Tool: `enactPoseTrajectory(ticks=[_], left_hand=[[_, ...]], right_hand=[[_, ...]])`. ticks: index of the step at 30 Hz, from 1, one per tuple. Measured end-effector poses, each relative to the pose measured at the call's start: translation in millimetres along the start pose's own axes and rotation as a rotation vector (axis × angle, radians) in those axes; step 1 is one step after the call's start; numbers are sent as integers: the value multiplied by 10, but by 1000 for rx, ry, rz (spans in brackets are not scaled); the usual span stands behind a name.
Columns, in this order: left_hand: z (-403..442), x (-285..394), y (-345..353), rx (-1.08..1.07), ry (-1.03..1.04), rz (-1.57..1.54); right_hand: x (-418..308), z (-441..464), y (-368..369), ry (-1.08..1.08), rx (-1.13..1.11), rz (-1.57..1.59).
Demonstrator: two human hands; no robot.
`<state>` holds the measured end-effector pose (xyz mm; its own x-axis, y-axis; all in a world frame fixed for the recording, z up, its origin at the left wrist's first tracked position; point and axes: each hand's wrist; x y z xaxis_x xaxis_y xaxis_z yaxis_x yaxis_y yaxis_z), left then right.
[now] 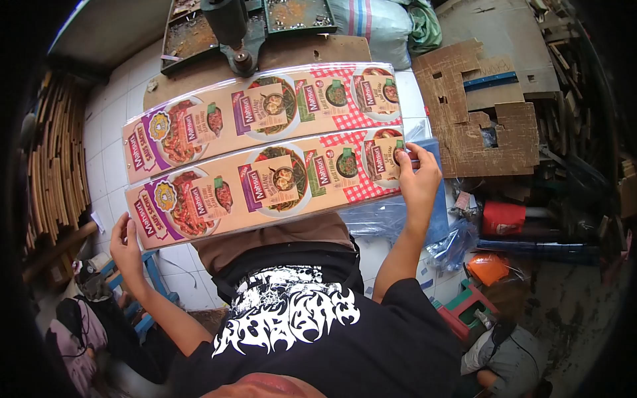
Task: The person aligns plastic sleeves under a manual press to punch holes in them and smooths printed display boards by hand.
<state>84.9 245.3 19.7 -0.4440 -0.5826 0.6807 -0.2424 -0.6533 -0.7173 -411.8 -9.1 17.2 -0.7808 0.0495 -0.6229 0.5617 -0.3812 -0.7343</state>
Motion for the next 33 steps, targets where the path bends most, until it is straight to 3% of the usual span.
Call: enactPoseTrajectory(ticks=[8,21,26,30,32,33], left_hand=[[-152,2,90,104,-71,54],[-181,137,123,162,62,122],[-186,84,137,179,107,133],[-178,74,137,183,92,109],[-187,85,125,174,77,105],[-193,91,130,173,55,96]], right_hand=[[154,89,64,206,-27,96],[101,87,-12,151,6,59],[58,102,-35,339,-39,372],[141,127,15,186,54,320],[34,132,-23,323,87,694],[-22,128,-50,326,87,693]])
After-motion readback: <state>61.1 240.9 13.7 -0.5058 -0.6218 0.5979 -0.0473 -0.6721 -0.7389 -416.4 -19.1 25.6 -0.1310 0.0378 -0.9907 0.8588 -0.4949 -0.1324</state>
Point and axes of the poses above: each hand's wrist, its own z-axis towards the middle knuckle, its own y-axis out of the palm, x = y × z, and after that the axes turned 14 degrees about x, right-handed
